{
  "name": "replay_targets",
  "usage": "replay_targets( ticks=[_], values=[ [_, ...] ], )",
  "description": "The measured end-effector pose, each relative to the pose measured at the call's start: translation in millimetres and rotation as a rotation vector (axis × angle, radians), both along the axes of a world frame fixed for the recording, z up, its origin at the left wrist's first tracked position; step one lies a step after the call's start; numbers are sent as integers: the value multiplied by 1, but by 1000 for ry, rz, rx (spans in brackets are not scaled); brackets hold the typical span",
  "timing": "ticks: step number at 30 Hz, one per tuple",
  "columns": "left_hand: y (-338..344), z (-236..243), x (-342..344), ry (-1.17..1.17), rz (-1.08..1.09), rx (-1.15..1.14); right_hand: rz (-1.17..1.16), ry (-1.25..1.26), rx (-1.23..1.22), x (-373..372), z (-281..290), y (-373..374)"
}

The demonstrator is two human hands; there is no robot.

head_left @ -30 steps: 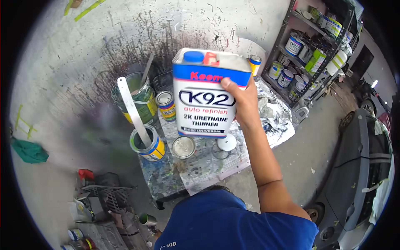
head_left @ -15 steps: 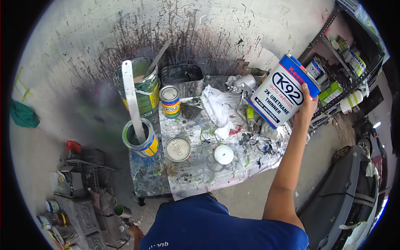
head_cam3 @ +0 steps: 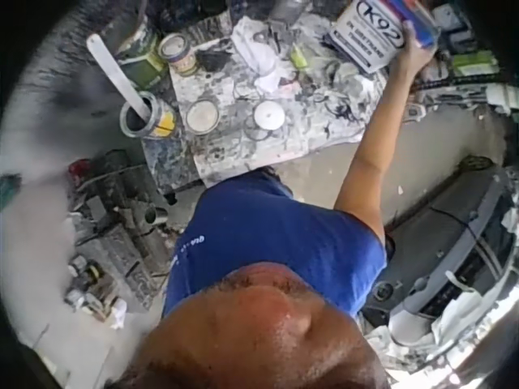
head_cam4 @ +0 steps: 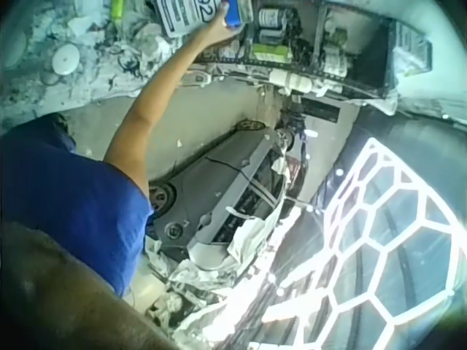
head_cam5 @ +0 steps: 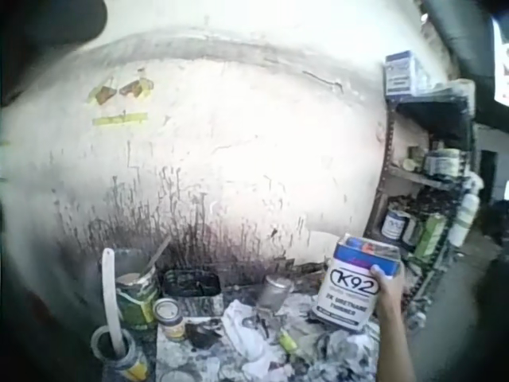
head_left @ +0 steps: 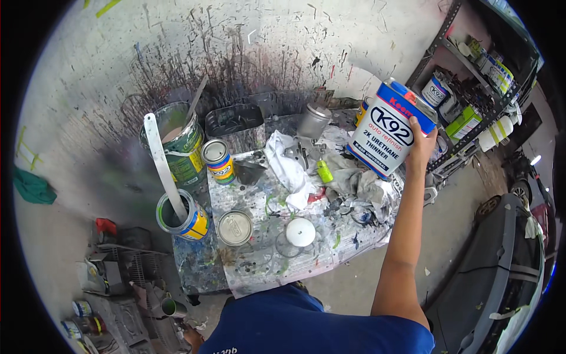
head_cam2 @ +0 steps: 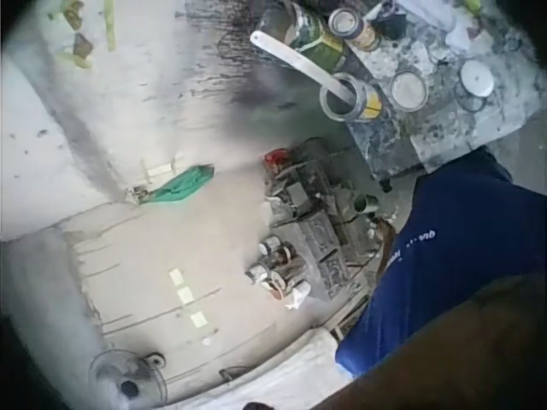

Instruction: Painting a car door using a spray gun and mixing paint chemicals.

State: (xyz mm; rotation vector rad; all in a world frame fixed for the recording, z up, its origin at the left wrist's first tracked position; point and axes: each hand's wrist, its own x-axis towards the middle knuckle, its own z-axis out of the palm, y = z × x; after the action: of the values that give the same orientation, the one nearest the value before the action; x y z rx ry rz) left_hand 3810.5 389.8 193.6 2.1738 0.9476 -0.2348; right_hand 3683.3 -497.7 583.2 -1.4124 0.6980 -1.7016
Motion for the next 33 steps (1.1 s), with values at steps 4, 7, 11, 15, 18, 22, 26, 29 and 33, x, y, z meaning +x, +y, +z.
replay_targets(
  ticks=[4,7,11,15,18,22,26,29,33],
  values=[
    [-2,-3,3,-88,-26,64,61,43,15,24,-4,-3],
    [24,-36,11,-171,-103,142,111,48,21,45,-8,-7],
    [-8,-10,10,-14,47,-88,-36,134,-53,51,-33,-23],
    [54,-84,-25,-305,17,138,94,136,-99,66,-32,-5],
    [28,-49,-25,-3,143,-50,-231,495,-443,41,-10,19],
    [18,-51,-35,-6,162,-51,-315,557,-441,83,40,107],
    [15,-81,-55,-43,269,-105,314,940,-613,229,52,165],
    [10,-82,-50,-60,168,-181,366,1401,-647,322,6,116],
    [11,-92,-69,-63,184,-163,577,1808,-592,366,2,138]
  ],
)
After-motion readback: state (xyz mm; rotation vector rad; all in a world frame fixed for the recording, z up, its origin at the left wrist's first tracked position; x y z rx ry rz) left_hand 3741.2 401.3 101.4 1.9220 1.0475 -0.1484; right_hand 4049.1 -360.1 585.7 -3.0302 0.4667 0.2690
